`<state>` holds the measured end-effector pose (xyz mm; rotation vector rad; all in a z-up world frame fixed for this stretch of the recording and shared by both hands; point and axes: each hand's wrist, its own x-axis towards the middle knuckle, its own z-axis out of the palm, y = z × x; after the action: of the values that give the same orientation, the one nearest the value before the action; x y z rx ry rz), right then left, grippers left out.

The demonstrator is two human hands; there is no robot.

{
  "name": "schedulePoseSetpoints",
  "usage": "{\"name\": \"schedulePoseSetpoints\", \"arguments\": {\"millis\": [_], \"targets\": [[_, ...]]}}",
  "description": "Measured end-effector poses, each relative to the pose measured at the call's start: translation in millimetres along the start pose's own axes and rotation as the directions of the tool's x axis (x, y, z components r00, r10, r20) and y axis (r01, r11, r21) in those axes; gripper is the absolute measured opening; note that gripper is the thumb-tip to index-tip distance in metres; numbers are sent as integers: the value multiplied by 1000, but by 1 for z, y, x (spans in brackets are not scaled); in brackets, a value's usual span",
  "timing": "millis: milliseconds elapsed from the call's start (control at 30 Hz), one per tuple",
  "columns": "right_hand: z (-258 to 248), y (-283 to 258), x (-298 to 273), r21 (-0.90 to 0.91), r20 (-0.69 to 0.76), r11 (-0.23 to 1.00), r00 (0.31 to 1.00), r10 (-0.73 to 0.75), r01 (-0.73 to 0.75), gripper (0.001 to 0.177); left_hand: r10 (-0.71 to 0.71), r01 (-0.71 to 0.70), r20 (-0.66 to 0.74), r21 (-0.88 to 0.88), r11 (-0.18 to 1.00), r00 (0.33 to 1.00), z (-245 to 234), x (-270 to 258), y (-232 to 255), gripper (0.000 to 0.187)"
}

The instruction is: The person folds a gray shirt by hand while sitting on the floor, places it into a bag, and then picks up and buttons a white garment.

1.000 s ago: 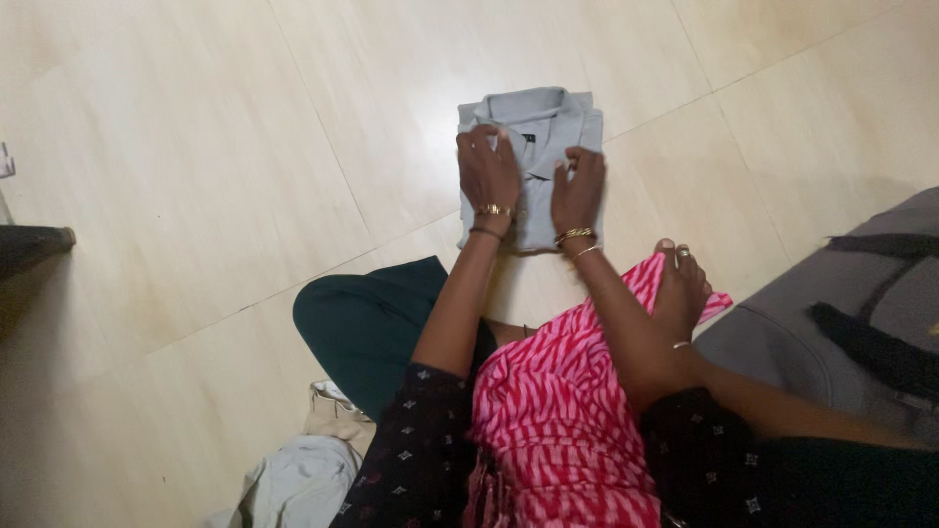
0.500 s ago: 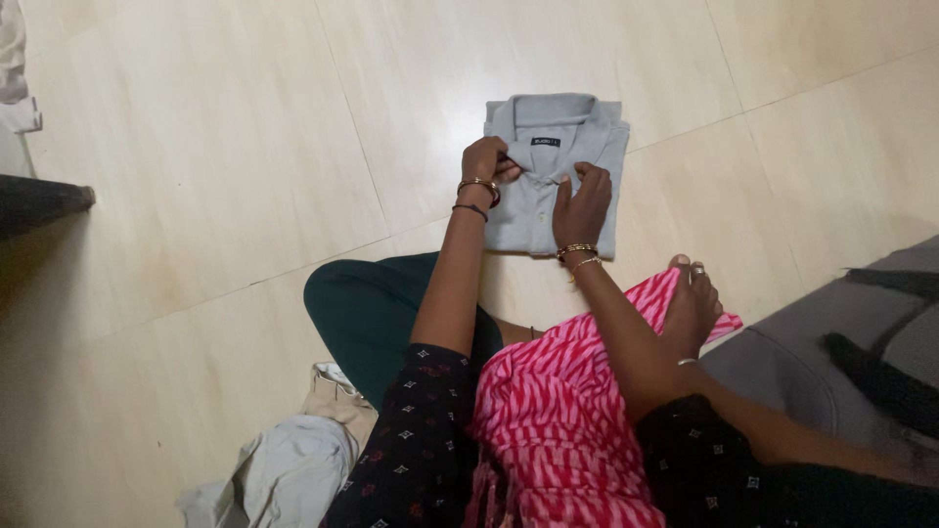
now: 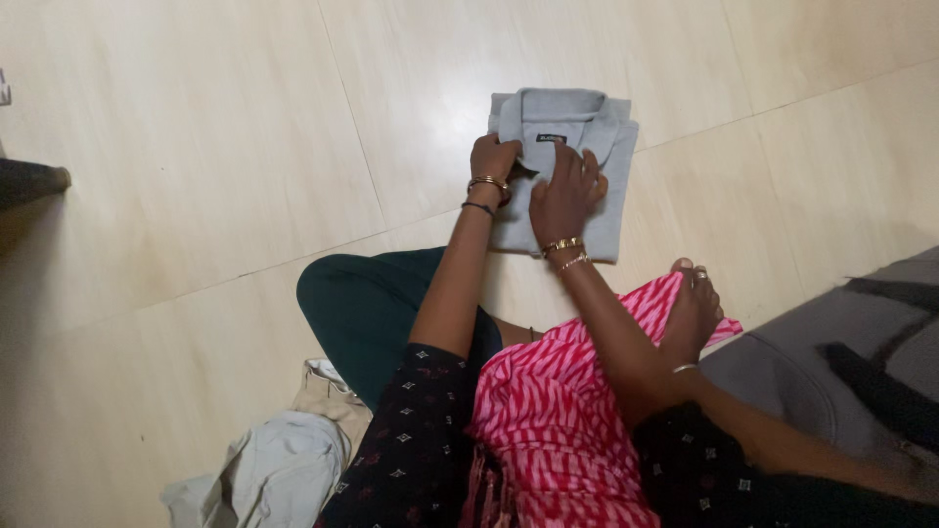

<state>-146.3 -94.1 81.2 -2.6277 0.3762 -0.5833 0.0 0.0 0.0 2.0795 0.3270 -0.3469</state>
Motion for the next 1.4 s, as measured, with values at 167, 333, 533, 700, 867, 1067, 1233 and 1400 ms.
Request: {"name": "schedulePoseSetpoints", "arguments": {"millis": [167, 333, 533, 700, 867, 1067, 1233, 1400], "targets": [[10, -1, 8, 114, 14, 981, 987, -162, 159, 32, 33, 239, 371, -662, 711, 928, -7, 10, -42, 36], [12, 11, -8, 203, 19, 959, 979, -205, 197, 14, 106, 378, 467, -813, 444, 878, -9, 21, -45, 38], [17, 15, -12, 236, 5, 961, 988, -153, 147, 18, -73, 117, 127, -378, 918, 989, 5, 47, -16, 48], [36, 36, -12, 356, -222, 934, 970, 99, -14, 49, 26, -261, -431, -497, 827, 902, -1, 25, 9, 29], [48, 58, -9, 492, -293, 866, 921, 258, -86, 56, 385, -498, -521, -90, 863, 761, -16, -45, 31, 34], [49, 60, -2, 404, -178, 908, 965, 194, -108, 60, 588, -579, 223, 620, 530, 778, -30, -91, 27, 63], [50, 56, -2, 366, -168, 923, 967, 193, -120, 64, 461, -334, 127, 854, 400, 878, -46, -108, 23, 66], [40, 48, -1, 245, -108, 963, 984, 144, -114, 66, 445, -367, 138, 795, 484, 885, -47, -124, 27, 72]]}}
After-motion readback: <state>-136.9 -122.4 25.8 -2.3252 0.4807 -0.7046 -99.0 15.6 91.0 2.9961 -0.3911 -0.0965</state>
